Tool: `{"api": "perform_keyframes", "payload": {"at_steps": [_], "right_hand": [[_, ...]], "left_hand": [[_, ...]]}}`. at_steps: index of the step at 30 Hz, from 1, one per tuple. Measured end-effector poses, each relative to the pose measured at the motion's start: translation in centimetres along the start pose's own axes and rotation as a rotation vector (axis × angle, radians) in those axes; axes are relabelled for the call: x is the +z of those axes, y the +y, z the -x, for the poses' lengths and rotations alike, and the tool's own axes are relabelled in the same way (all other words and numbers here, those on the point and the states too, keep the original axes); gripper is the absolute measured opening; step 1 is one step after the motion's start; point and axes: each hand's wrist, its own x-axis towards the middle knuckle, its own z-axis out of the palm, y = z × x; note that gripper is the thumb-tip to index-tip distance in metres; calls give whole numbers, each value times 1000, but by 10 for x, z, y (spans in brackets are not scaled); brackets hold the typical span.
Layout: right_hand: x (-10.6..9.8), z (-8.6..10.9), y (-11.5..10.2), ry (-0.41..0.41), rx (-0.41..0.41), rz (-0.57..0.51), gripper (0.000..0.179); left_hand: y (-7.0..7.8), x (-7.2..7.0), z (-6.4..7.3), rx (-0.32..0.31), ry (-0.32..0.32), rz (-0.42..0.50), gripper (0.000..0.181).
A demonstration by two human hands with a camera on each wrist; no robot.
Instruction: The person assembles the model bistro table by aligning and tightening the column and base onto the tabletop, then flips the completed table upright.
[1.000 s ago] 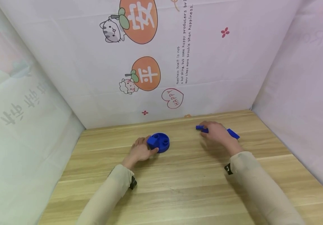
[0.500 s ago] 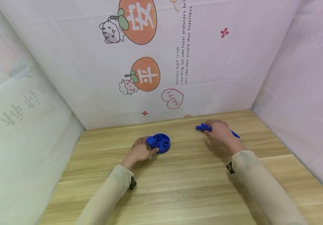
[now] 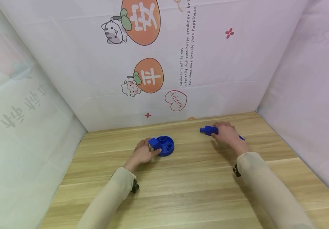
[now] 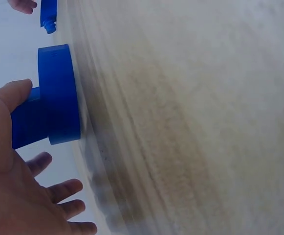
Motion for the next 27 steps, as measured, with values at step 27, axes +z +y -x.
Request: {"api": "perform_keyframes", "payload": {"at_steps": [27], "right_hand": [[14, -7, 7, -51, 29, 85, 56]], "left_hand": [[-8, 3, -5, 31, 5, 26, 83]]}}
